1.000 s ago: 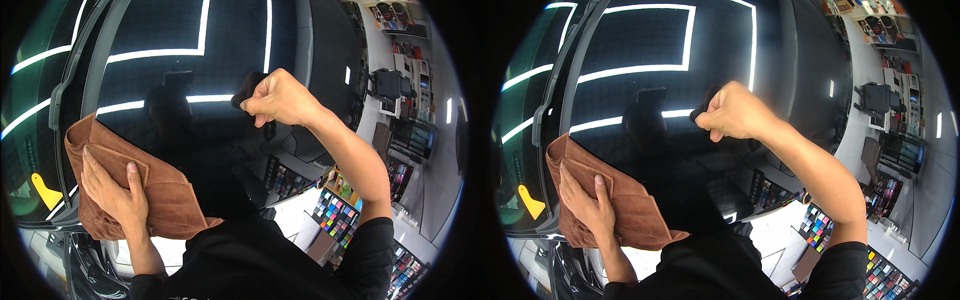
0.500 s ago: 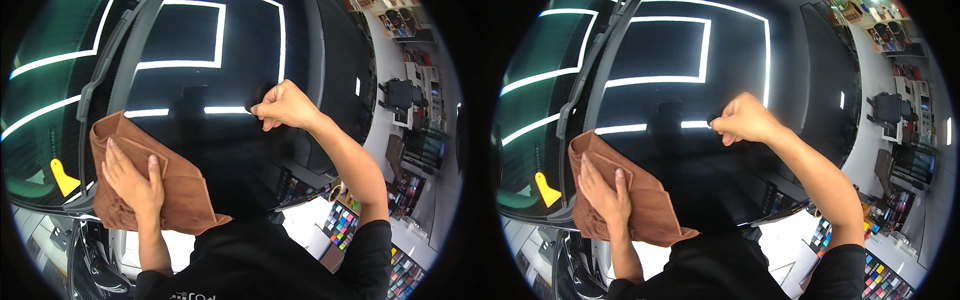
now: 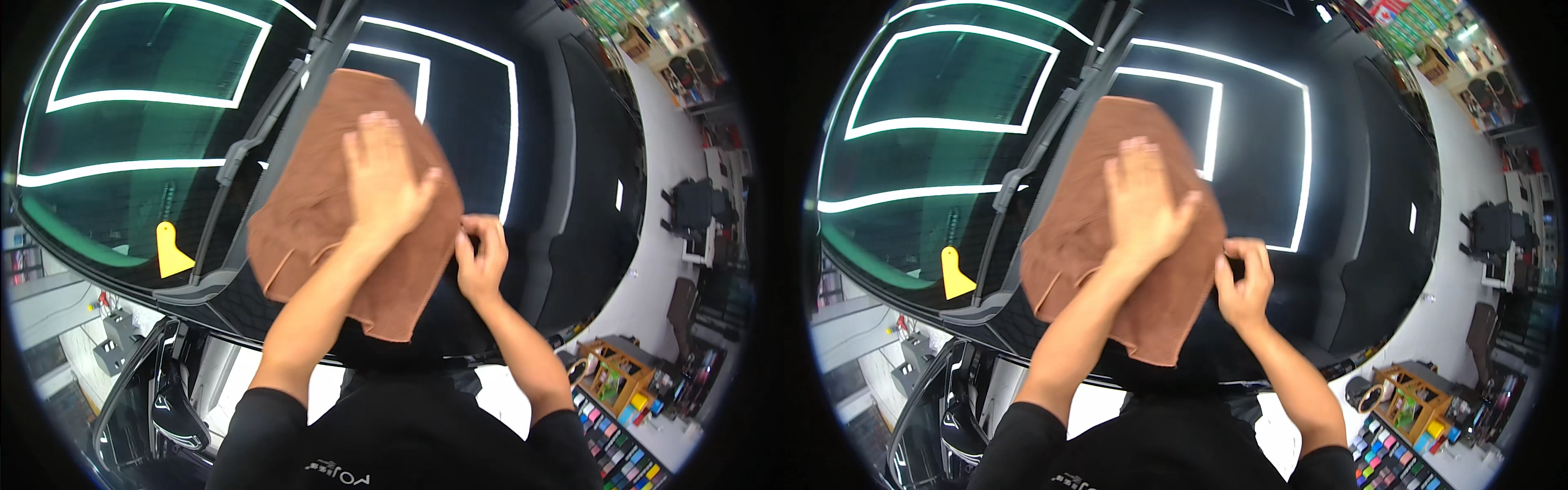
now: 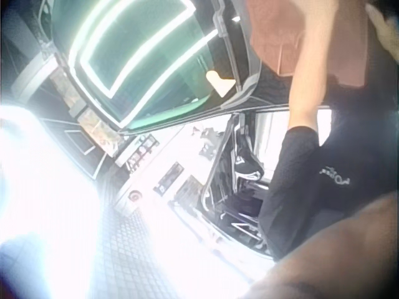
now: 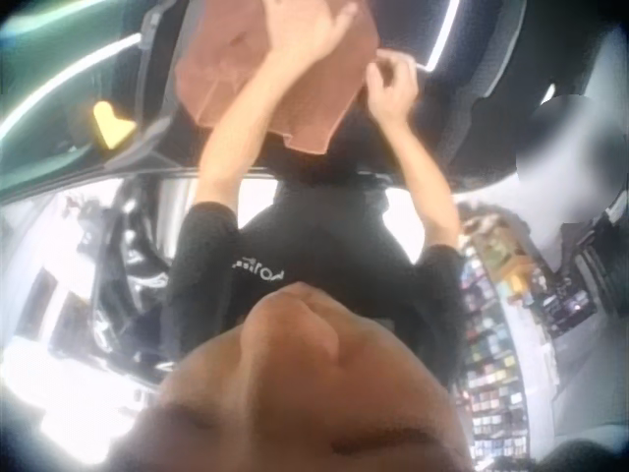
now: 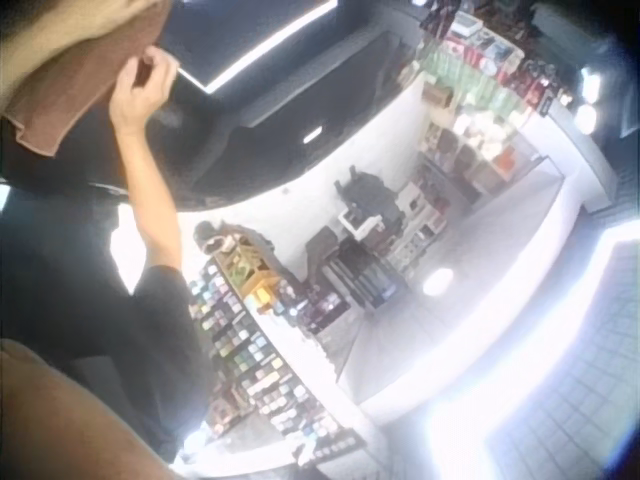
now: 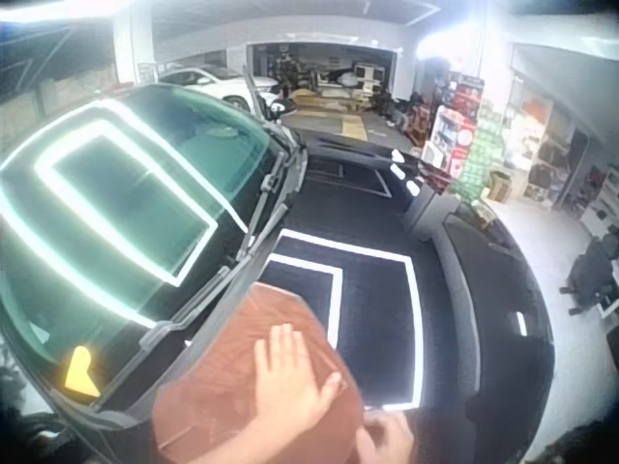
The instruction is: The person applies a protective film to the car's hood using a yellow squeegee to smooth it and a brown microfiber cloth to wipe the surface. They work methodically across the hood, ensuring the film adheres without bubbles or wrinkles.
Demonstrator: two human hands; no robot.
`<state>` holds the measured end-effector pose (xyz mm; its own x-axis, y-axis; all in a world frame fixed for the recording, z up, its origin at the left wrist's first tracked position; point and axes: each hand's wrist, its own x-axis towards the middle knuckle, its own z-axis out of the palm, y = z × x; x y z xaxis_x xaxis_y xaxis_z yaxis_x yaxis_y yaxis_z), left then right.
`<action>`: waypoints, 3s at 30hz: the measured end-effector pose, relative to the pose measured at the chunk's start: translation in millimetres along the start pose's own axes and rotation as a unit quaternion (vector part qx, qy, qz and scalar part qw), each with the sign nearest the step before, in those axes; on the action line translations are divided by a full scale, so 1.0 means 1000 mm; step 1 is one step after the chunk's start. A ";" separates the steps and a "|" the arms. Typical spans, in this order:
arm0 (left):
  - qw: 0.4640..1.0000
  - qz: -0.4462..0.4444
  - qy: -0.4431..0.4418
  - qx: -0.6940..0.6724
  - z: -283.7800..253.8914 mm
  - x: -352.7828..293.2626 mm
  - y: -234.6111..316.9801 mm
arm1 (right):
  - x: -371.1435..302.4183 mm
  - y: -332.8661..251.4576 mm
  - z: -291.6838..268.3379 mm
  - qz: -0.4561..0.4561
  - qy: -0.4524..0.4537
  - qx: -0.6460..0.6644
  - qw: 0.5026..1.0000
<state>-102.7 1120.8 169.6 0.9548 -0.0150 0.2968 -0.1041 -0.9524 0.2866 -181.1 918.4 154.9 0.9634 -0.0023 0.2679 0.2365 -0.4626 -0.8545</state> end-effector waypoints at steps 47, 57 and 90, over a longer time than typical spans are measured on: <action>0.974 -0.170 0.129 0.076 -0.098 -0.201 -0.146 | -0.040 -0.018 0.001 -0.198 0.008 -0.194 0.961; 0.979 -0.128 0.121 0.105 -0.154 -0.252 -0.179 | -0.040 -0.005 -0.001 -0.208 0.002 -0.177 0.962; 0.960 -0.276 0.031 -0.033 0.046 0.234 -0.064 | -0.027 -0.039 0.010 -0.151 -0.102 -0.285 0.941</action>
<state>140.5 1164.6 179.3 0.8514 0.5067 0.1356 0.3938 -0.7883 0.4728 -215.4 944.9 176.3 0.8808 0.3489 0.3202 0.4538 -0.8150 -0.3603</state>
